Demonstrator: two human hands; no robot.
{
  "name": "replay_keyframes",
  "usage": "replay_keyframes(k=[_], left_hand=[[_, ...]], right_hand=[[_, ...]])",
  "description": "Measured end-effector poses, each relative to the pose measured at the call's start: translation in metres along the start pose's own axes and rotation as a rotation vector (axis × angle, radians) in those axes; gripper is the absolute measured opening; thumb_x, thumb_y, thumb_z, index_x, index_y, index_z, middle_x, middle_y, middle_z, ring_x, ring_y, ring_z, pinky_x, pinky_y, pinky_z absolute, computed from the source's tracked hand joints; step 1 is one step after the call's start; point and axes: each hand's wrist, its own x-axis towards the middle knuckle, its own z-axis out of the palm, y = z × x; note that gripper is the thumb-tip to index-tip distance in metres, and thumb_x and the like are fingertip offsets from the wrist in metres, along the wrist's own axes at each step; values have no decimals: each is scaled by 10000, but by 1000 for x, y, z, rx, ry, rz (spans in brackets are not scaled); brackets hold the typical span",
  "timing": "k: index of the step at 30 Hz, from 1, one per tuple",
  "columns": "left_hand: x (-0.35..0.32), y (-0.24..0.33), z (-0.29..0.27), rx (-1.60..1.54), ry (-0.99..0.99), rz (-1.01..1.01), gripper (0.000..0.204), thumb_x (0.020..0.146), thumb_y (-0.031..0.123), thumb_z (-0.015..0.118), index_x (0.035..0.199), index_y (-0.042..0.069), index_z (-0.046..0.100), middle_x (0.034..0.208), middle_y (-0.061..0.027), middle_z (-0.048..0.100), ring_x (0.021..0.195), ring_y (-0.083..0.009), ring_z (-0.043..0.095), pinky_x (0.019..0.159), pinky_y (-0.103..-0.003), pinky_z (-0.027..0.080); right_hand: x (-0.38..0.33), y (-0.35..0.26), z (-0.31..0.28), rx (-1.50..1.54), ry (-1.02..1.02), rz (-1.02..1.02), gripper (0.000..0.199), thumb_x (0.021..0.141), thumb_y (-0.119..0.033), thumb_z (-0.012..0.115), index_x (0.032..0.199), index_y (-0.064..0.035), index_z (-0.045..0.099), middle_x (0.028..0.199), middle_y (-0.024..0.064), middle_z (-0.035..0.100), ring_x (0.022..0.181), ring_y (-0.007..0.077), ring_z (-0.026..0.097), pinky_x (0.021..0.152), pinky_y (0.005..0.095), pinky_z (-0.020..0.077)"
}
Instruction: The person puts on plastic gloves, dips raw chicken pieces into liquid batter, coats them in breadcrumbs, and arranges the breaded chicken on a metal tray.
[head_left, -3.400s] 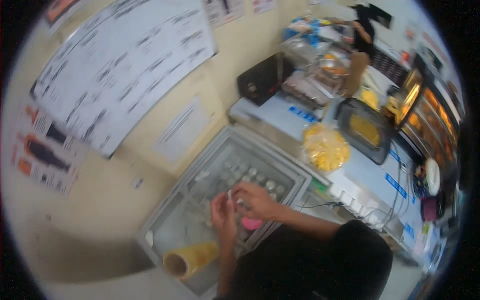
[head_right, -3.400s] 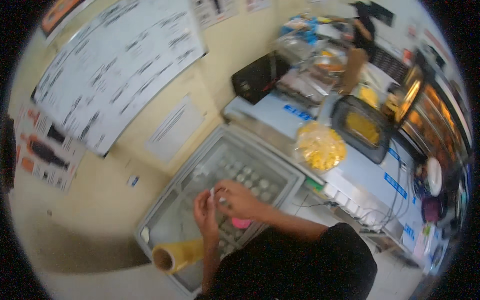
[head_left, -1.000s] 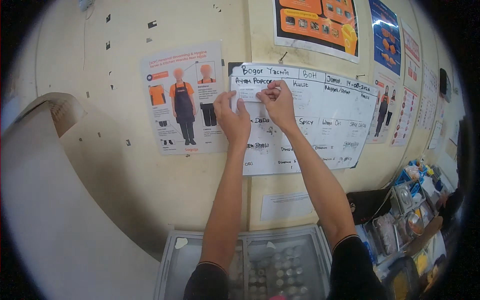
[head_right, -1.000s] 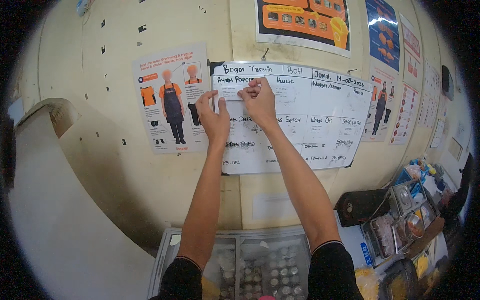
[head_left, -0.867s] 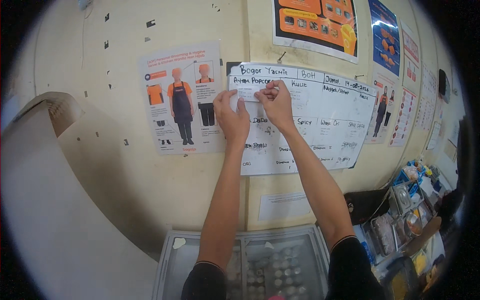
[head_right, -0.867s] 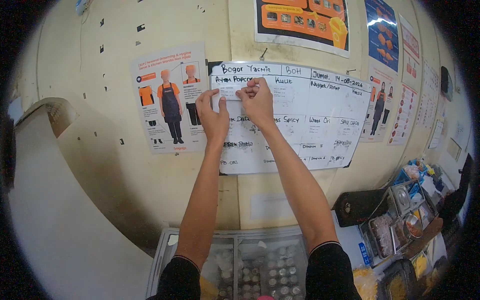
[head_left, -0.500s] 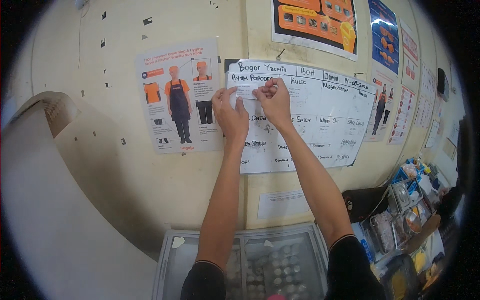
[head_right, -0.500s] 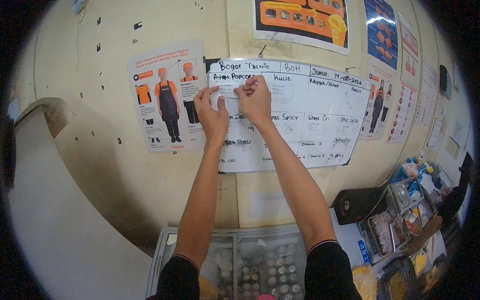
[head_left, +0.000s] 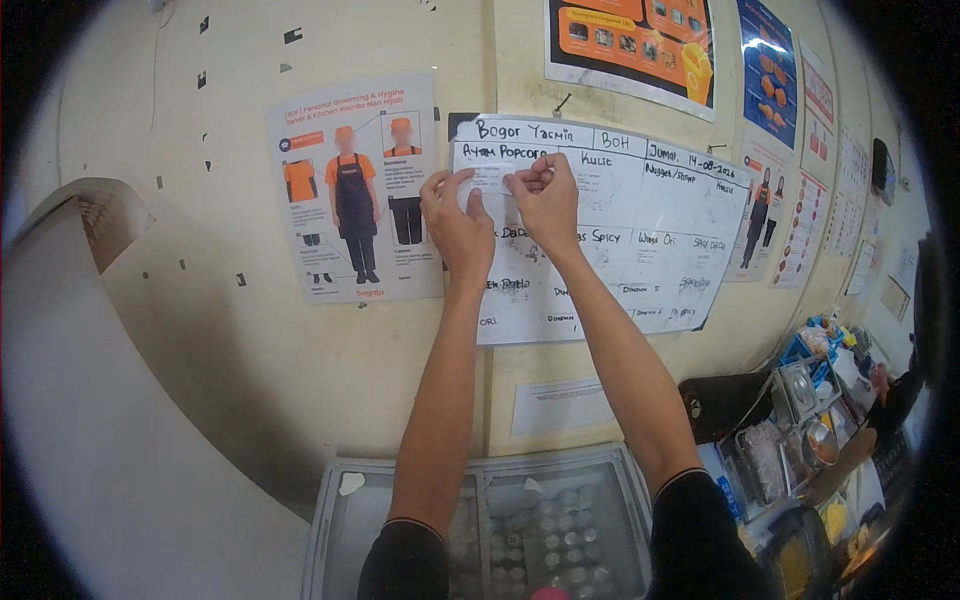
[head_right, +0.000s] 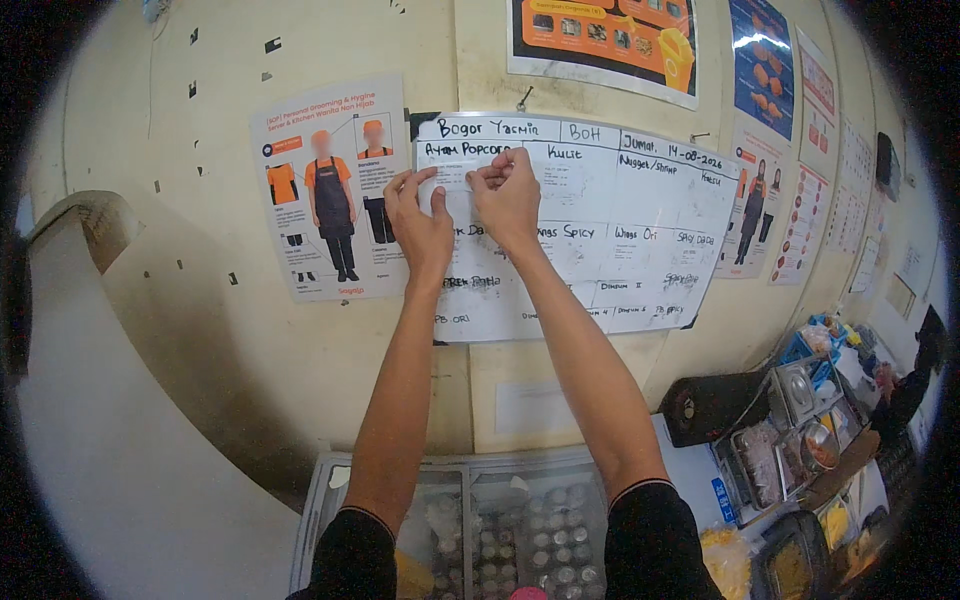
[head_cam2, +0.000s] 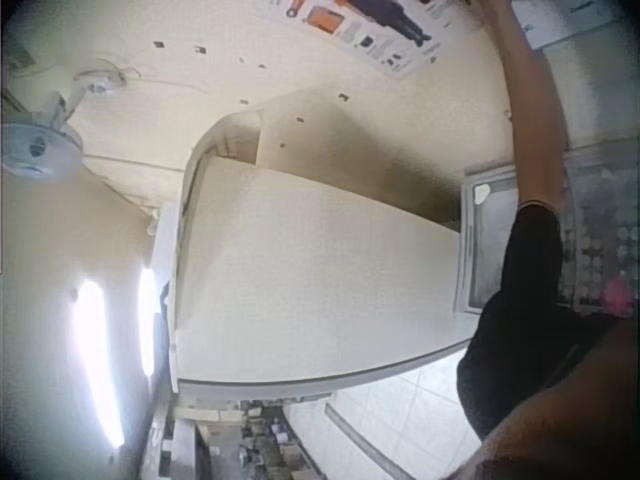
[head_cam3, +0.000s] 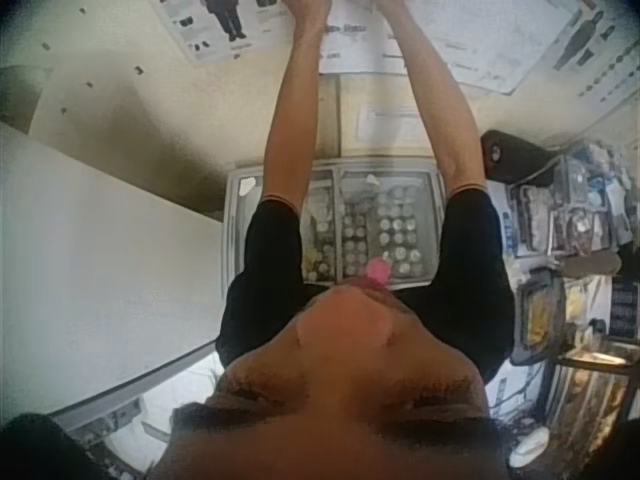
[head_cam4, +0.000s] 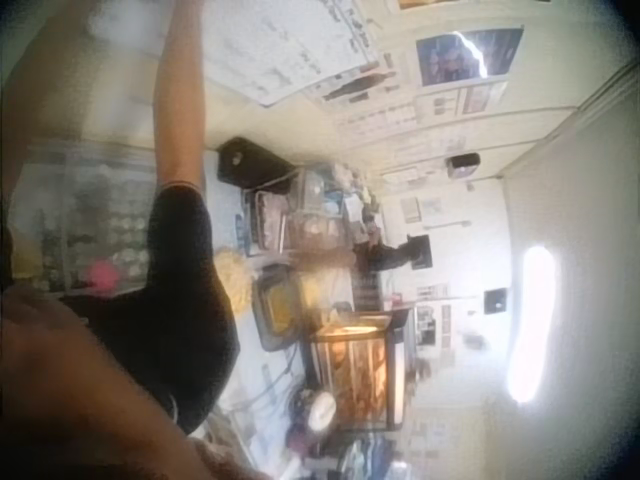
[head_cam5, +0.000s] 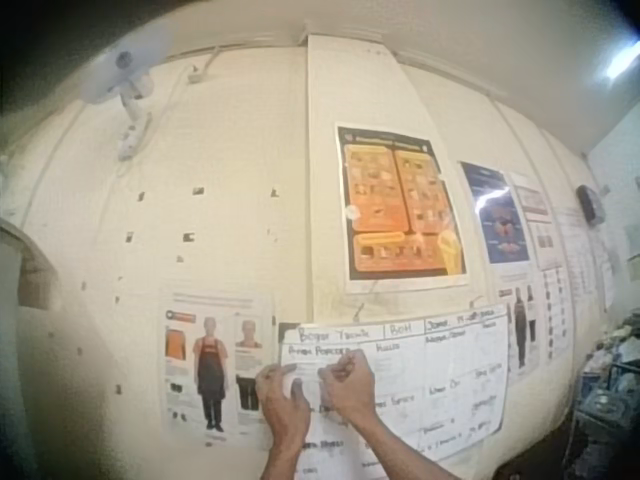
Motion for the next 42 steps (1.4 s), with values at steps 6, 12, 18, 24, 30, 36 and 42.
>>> replay_keyframes(k=[6, 12, 18, 24, 30, 36, 42], left_hand=[[0, 3, -2, -34, -33, -56, 264, 845, 51, 658, 1107, 82, 665, 1214, -158, 503, 1201, -343, 481, 1030, -433, 383], [2, 1, -4, -35, -35, -40, 263, 843, 58, 661, 1105, 83, 667, 1205, -163, 503, 1190, -347, 490, 1029, -434, 384], [3, 5, -3, -16, -29, -39, 272, 826, 42, 669, 1095, 76, 671, 1183, -162, 507, 1177, -349, 498, 1021, -435, 387], [6, 3, -5, -44, -47, -55, 279, 812, 30, 675, 1088, 72, 675, 1176, -159, 512, 1170, -342, 504, 1014, -425, 393], [5, 7, -3, -16, -32, -60, 279, 802, 25, 679, 1078, 70, 684, 1154, -151, 525, 1149, -332, 521, 1000, -420, 405], [6, 2, -3, -10, -20, -25, 283, 801, 46, 689, 1082, 69, 684, 1126, -147, 527, 1109, -321, 533, 972, -412, 421], [11, -2, 4, -15, 54, -17, 227, 797, 145, 744, 986, 52, 661, 1062, -128, 547, 995, -284, 547, 865, -385, 448]], right_hand=[[0, -4, -1, -74, 0, 1, 325, 786, -82, 736, 962, -21, 470, 800, 123, 689, 725, 194, 669, 698, 321, 523], [0, -8, 0, -110, 10, 23, 337, 771, -94, 741, 954, -22, 467, 793, 129, 691, 728, 212, 683, 690, 337, 529], [2, -8, 0, -123, 34, 21, 339, 757, -98, 733, 950, -21, 465, 767, 128, 688, 716, 222, 684, 693, 347, 533], [2, -9, 2, -118, 4, 42, 360, 776, -80, 737, 938, -39, 418, 794, 110, 665, 714, 150, 637, 666, 282, 520], [2, -6, 1, -107, 28, 9, 362, 770, -76, 738, 939, -36, 420, 785, 112, 664, 707, 155, 642, 657, 284, 523], [2, -7, 5, -149, 56, 0, 372, 760, -91, 744, 938, -32, 422, 781, 129, 671, 699, 167, 651, 653, 298, 527], [0, -11, 4, -165, 55, 18, 376, 760, -103, 745, 938, -30, 422, 768, 133, 679, 682, 174, 660, 645, 303, 528]])
